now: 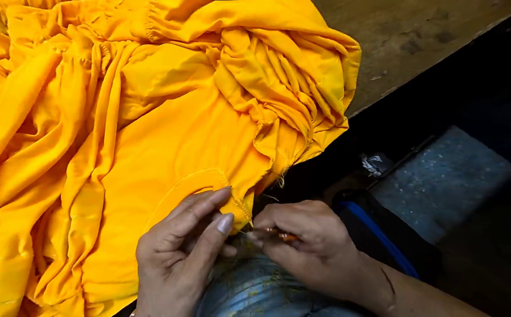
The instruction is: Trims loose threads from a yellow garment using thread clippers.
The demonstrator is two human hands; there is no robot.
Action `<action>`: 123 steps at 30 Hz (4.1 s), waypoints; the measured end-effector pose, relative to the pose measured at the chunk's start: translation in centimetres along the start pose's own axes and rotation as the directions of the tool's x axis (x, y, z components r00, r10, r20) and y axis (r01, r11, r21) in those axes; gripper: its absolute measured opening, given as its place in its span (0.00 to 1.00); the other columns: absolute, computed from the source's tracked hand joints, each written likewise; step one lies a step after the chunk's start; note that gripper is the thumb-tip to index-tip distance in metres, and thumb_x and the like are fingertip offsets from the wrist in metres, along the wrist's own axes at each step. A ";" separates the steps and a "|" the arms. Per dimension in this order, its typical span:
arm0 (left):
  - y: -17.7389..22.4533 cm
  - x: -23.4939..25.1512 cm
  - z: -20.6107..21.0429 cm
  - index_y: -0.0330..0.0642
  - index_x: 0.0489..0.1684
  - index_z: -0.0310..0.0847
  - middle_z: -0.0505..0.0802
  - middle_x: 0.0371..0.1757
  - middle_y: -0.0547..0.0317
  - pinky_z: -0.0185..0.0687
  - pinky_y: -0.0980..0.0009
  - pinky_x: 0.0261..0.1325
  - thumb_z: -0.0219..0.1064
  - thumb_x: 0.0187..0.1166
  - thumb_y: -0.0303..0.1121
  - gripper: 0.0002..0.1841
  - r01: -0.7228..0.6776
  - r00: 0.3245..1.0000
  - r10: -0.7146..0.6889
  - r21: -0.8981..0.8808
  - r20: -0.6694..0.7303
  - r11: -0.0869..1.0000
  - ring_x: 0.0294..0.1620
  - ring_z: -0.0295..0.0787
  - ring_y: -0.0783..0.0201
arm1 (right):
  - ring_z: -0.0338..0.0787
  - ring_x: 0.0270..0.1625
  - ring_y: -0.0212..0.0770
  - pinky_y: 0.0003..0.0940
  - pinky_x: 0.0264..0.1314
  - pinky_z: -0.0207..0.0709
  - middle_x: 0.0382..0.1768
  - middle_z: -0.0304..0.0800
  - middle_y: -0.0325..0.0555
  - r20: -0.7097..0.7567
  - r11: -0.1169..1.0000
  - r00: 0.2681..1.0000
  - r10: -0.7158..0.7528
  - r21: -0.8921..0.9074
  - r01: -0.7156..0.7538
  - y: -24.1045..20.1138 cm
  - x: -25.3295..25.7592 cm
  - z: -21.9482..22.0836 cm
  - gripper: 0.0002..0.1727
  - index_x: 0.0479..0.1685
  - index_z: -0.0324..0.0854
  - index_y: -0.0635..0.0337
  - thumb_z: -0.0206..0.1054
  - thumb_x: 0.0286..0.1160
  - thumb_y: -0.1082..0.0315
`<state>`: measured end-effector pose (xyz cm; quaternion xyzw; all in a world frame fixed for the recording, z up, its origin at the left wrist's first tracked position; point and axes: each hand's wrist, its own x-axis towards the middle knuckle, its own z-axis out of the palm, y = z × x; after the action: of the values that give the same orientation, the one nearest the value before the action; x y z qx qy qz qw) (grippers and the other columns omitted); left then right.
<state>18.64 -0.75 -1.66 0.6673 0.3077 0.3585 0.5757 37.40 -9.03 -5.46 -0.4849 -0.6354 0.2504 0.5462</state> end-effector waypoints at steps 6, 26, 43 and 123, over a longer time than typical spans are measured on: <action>-0.4 0.0 1.3 0.37 0.66 0.88 0.92 0.58 0.50 0.98 0.66 0.39 0.82 0.54 0.17 0.31 0.115 0.983 -0.127 -0.092 -0.135 0.989 0.38 0.95 0.57 | 0.80 0.25 0.28 0.22 0.24 0.70 0.22 0.82 0.37 0.078 0.924 0.974 -0.214 -0.307 0.228 0.1 -1.0 1.0 0.08 0.34 0.86 0.60 0.62 0.77 0.71; -0.2 -0.1 -0.8 0.35 0.75 0.81 0.93 0.57 0.40 0.95 0.67 0.47 0.84 0.52 0.19 0.40 0.199 0.967 -0.241 -0.342 -0.084 0.919 0.48 0.96 0.57 | 0.80 0.33 0.41 0.31 0.31 0.72 0.31 0.83 0.45 0.047 0.703 0.960 -0.275 -0.672 0.234 0.9 0.4 0.9 0.19 0.57 0.89 0.67 0.59 0.88 0.61; -0.1 -0.8 -1.1 0.36 0.83 0.72 0.90 0.63 0.41 0.97 0.65 0.39 0.81 0.50 0.12 0.47 0.199 0.978 -0.210 -0.346 0.007 0.917 0.49 0.96 0.55 | 0.81 0.35 0.38 0.30 0.32 0.73 0.33 0.82 0.45 0.039 0.776 0.973 -0.229 -0.596 0.206 1.5 0.3 -0.8 0.22 0.56 0.87 0.67 0.51 0.91 0.60; -0.7 -0.6 0.5 0.38 0.76 0.76 0.96 0.37 0.55 0.94 0.72 0.31 0.70 0.73 0.18 0.28 -0.118 0.970 0.118 0.012 -0.211 0.993 0.29 0.94 0.63 | 0.78 0.21 0.21 0.12 0.18 0.70 0.25 0.86 0.32 -0.073 0.981 0.982 0.174 0.095 -0.167 -0.9 3.0 0.2 0.04 0.40 0.89 0.63 0.69 0.71 0.76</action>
<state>18.74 -1.40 -2.48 0.6423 0.3271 0.4610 0.5176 37.11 -6.75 -3.38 -0.5225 -0.5573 0.3044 0.5690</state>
